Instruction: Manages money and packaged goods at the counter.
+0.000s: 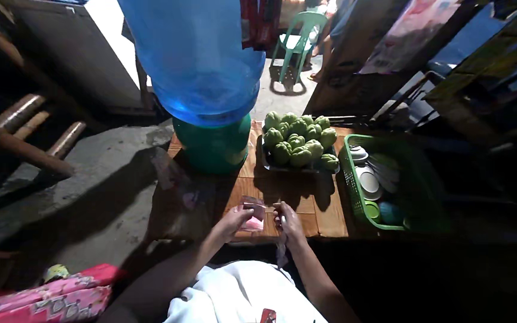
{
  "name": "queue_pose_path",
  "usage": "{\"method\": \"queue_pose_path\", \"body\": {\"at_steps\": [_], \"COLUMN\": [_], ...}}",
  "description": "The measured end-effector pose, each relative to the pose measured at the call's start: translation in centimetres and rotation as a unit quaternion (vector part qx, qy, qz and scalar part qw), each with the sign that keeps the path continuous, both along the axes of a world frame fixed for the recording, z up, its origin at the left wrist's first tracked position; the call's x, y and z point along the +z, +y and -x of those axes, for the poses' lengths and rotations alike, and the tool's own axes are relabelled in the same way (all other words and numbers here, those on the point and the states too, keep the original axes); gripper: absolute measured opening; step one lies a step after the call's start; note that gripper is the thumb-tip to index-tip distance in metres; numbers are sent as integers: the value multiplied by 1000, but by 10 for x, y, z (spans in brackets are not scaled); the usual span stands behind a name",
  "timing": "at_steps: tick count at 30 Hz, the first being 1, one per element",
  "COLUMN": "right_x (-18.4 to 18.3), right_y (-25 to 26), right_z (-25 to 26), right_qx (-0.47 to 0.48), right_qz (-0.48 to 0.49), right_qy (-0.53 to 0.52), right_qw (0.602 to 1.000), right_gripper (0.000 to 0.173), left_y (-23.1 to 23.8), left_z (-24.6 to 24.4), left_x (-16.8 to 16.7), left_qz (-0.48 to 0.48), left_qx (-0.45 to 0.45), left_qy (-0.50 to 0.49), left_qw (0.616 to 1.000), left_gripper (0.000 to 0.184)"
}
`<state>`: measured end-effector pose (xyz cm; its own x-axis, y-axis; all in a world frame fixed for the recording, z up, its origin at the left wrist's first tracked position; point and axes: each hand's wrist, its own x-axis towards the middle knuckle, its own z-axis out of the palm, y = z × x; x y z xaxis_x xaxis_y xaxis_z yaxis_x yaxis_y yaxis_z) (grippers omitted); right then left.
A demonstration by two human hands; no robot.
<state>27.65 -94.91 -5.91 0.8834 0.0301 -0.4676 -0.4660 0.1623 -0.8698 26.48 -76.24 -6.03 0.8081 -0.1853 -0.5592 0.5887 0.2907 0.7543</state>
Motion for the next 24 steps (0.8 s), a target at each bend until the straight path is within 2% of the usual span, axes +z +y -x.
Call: {"method": "queue_pose_path", "body": {"at_steps": [3, 6, 8, 10, 12, 13, 16, 17, 19, 21, 22, 24], "right_x": [-4, -10, -19, -27, -22, -22, -23, -21, -18, -16, -13, -9], "right_y": [-2, 2, -1, -12, -26, -31, -42, -43, -38, -31, -28, -25], "right_z": [10, 32, 51, 68, 76, 79, 88, 89, 87, 73, 65, 53], "right_qx": [-49, -22, 58, 185, 292, 313, 276, 248, 182, 152, 162, 185], "right_qz": [-53, -18, 19, 35, 75, 113, 210, 243, 333, 398, 408, 415], "right_qy": [78, 60, 39, 20, -1, -28, -101, -135, -265, -389, -417, -444], "right_qw": [994, 998, 997, 982, 953, 943, 933, 928, 886, 817, 796, 772], "right_gripper": [49, 42, 32, 26, 31, 33, 31, 35, 46, 51, 48, 25], "left_y": [-5, -12, -16, -18, -18, -17, -20, -21, -25, -28, -30, -30], "left_z": [-1, 0, 2, 3, 4, 4, 3, 3, 6, 9, 11, 11], "left_x": [-7, -5, -1, 1, 0, -2, -7, -8, -8, -6, -3, 2], "left_qz": [15, 37, 43, 37, 25, 20, 3, 3, 12, 24, 29, 26], "left_qx": [39, 50, 47, 47, 44, 41, 44, 45, 41, 27, 23, 22], "left_qy": [39, 45, 31, 23, 18, 15, 15, 14, 16, 23, 27, 30], "left_qw": [998, 997, 997, 998, 999, 999, 999, 999, 999, 999, 999, 999], "left_gripper": [34, 34, 32, 32, 33, 33, 33, 33, 32, 32, 32, 32]}}
